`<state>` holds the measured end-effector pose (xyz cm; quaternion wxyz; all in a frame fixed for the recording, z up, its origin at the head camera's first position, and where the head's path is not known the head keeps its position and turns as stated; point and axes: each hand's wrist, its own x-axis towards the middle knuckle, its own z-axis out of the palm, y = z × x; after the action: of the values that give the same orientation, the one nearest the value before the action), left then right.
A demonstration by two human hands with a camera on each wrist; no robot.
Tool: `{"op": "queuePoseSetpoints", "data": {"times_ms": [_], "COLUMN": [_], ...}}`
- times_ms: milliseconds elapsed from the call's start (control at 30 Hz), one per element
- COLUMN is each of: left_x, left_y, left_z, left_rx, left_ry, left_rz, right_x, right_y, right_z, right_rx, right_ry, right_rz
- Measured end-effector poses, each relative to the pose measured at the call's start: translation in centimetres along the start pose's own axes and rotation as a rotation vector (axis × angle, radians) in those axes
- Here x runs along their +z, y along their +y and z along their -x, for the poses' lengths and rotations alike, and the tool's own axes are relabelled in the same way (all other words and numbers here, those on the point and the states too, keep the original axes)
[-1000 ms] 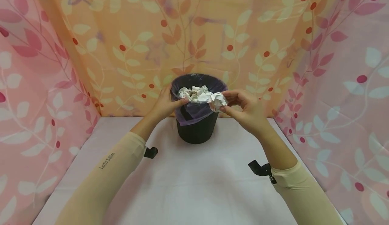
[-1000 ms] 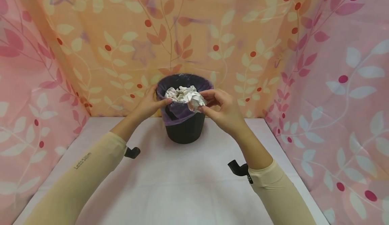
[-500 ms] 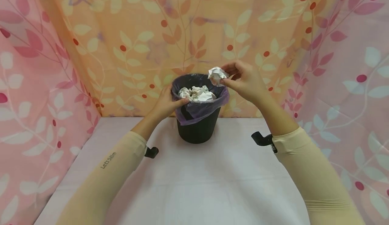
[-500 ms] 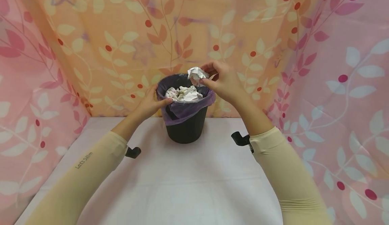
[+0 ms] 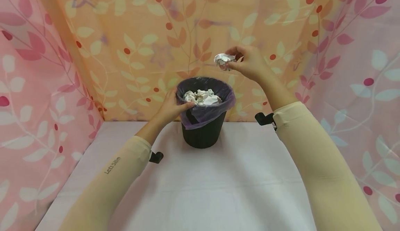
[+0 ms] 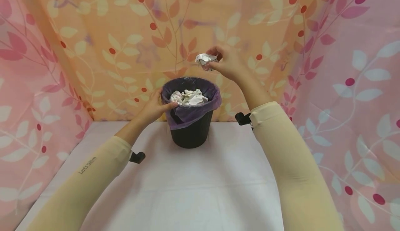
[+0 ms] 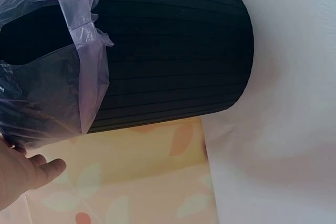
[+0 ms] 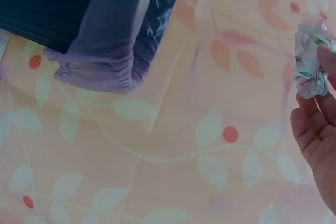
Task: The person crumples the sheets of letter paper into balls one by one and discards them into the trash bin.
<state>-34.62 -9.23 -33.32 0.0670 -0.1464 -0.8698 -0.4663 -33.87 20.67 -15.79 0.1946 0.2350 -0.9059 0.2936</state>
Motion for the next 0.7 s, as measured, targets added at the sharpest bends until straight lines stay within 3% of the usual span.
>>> {"op": "queuePoseSetpoints", "data": {"times_ms": [300, 700], "left_x": [0.1, 0.1], "left_y": [-0.3, -0.4], "left_z": [0.2, 0.0], "left_rx": [-0.024, 0.005], "left_ry": [0.001, 0.024], "left_rz": [0.004, 0.003], "right_x": [1.2, 3.3], "right_y": [1.9, 3.3], "right_z": [-2.8, -4.8], "right_rx": [0.098, 0.155], "right_ry": [-0.154, -0.243], "right_rz": [-0.101, -0.181]}}
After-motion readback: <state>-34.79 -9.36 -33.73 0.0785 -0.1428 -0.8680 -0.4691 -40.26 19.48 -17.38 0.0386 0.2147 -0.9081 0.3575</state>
